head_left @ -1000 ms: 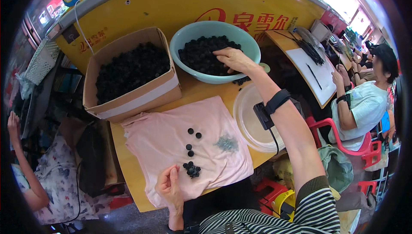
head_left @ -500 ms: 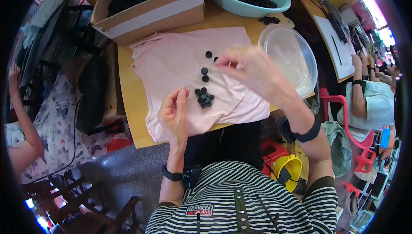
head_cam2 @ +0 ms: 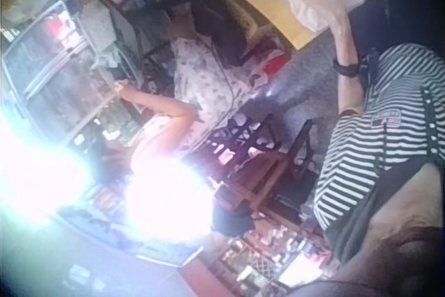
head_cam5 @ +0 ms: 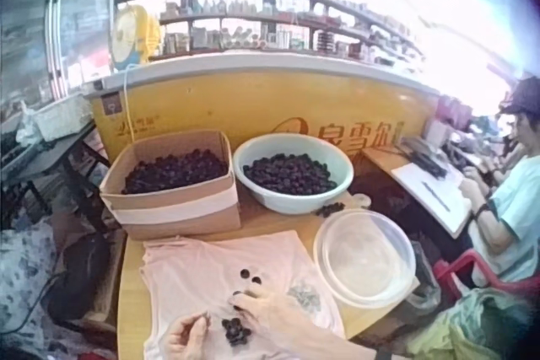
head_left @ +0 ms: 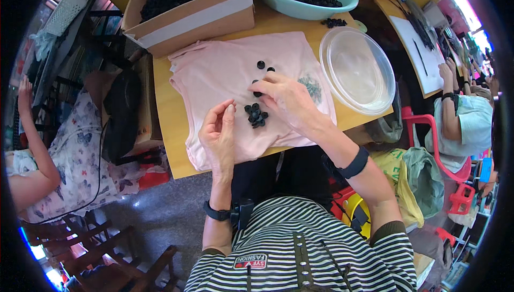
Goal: Assembling small black plastic industrial components by hand, inserting small metal pins into plastic bases.
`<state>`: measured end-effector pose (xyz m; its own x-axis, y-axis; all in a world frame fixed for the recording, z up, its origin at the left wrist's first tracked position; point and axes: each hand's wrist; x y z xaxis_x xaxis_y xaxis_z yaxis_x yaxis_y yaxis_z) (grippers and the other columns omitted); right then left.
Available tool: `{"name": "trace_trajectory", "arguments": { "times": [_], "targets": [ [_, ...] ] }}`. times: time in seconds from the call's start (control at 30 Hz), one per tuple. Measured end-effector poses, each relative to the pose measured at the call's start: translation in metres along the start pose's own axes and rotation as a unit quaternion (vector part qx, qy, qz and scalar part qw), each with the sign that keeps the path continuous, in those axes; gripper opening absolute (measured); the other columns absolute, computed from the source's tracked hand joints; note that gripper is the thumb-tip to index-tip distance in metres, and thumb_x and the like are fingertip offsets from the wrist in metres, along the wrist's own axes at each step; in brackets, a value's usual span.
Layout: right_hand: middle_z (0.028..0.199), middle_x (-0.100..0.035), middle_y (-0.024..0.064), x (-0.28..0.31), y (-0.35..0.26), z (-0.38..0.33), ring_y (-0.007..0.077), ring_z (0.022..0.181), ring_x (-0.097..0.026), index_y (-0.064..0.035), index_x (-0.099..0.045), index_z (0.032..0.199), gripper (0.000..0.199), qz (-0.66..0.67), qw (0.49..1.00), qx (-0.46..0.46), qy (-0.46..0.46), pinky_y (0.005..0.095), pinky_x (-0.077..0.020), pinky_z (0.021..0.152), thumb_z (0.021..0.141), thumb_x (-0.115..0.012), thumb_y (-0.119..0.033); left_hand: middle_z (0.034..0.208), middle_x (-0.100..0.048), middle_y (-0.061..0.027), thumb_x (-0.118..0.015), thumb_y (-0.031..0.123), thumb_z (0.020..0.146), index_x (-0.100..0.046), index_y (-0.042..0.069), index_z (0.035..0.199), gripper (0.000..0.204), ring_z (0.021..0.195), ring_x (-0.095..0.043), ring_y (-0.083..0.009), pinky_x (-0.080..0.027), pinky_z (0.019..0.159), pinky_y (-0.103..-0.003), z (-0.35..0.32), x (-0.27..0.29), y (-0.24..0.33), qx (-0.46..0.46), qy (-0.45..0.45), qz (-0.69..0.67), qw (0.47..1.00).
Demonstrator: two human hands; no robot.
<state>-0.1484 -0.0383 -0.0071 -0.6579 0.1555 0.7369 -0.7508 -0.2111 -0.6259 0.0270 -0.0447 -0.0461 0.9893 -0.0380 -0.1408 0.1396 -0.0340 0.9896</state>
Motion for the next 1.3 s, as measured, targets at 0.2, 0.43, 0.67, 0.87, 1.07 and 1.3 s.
{"name": "trace_trajectory", "arguments": {
  "times": [0.2, 0.43, 0.67, 0.87, 1.07, 1.3],
  "targets": [
    [0.092, -0.06, 0.0102, 0.01, -0.008, -0.011, 0.0278, 0.083, -0.062, -0.0048, -0.062, 0.099, 0.02, 0.001, 1.0, -0.002, -0.003, 0.0357, -0.0489, 0.07, 0.079, -0.063, -0.001, 0.093, -0.064, -0.0067, -0.062, 0.003, 0.088, -0.067, 0.0, 0.101, 0.015, 0.083, -0.059, -0.0119, -0.047, 0.077, -0.024, -0.002, -0.005, 0.018, -0.124, -0.013, 0.171, 0.977],
    [0.086, -0.059, 0.0113, 0.002, -0.007, -0.032, 0.026, 0.077, -0.063, -0.0035, -0.061, 0.096, 0.021, 0.04, 0.998, -0.047, -0.029, 0.0331, -0.0504, 0.07, 0.076, -0.067, -0.001, 0.093, -0.064, -0.0078, -0.062, 0.002, 0.088, -0.067, -0.001, 0.101, 0.014, 0.079, -0.059, -0.0124, -0.048, 0.074, -0.025, -0.001, -0.016, 0.027, -0.145, -0.031, 0.19, 0.971],
    [0.087, -0.058, 0.0131, 0.018, -0.008, -0.045, 0.0314, 0.084, -0.061, -0.0022, -0.058, 0.093, 0.02, 0.112, 0.99, -0.088, -0.017, 0.0388, -0.0501, 0.072, 0.075, -0.065, -0.005, 0.093, -0.065, -0.008, -0.063, 0.003, 0.087, -0.067, 0.0, 0.1, 0.014, 0.079, -0.059, -0.0133, -0.048, 0.072, -0.026, 0.001, -0.039, 0.04, -0.15, -0.068, 0.195, 0.967],
    [0.093, -0.055, 0.012, 0.038, -0.01, -0.07, 0.0296, 0.093, -0.057, -0.0034, -0.056, 0.093, 0.021, -0.137, 0.984, -0.107, -0.035, 0.0372, -0.0491, 0.077, 0.073, -0.062, -0.001, 0.092, -0.064, -0.0116, -0.063, 0.002, 0.083, -0.066, 0.0, 0.092, 0.01, 0.084, -0.061, -0.0272, -0.048, 0.075, -0.033, 0.014, -0.073, 0.031, -0.202, -0.153, 0.279, 0.926],
    [0.092, -0.055, 0.0087, 0.033, -0.004, -0.076, 0.0254, 0.095, -0.055, -0.0064, -0.057, 0.088, 0.014, -0.159, 0.985, -0.072, -0.007, 0.0358, -0.0496, 0.077, 0.074, -0.062, -0.005, 0.084, -0.061, -0.0116, -0.063, 0.002, 0.082, -0.066, -0.002, 0.091, 0.01, 0.073, -0.06, -0.0236, -0.048, 0.067, -0.031, 0.027, -0.097, 0.009, -0.244, -0.174, 0.394, 0.869],
    [0.091, -0.054, 0.0104, 0.028, 0.005, -0.083, 0.0279, 0.091, -0.057, -0.0032, -0.057, 0.089, 0.014, -0.058, 0.995, -0.064, 0.048, 0.0367, -0.0502, 0.075, 0.077, -0.064, -0.006, 0.083, -0.059, -0.0112, -0.063, 0.001, 0.081, -0.064, -0.002, 0.088, 0.007, 0.071, -0.059, -0.0225, -0.047, 0.066, -0.032, 0.028, -0.097, 0.007, -0.235, -0.169, 0.408, 0.866]
  ]
}}
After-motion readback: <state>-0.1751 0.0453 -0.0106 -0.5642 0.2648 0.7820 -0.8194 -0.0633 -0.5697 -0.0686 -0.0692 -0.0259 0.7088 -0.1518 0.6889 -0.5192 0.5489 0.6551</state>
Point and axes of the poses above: each hand's wrist, its own z-axis towards the middle knuckle, its own x-axis out of the back of the hand, y = z × x
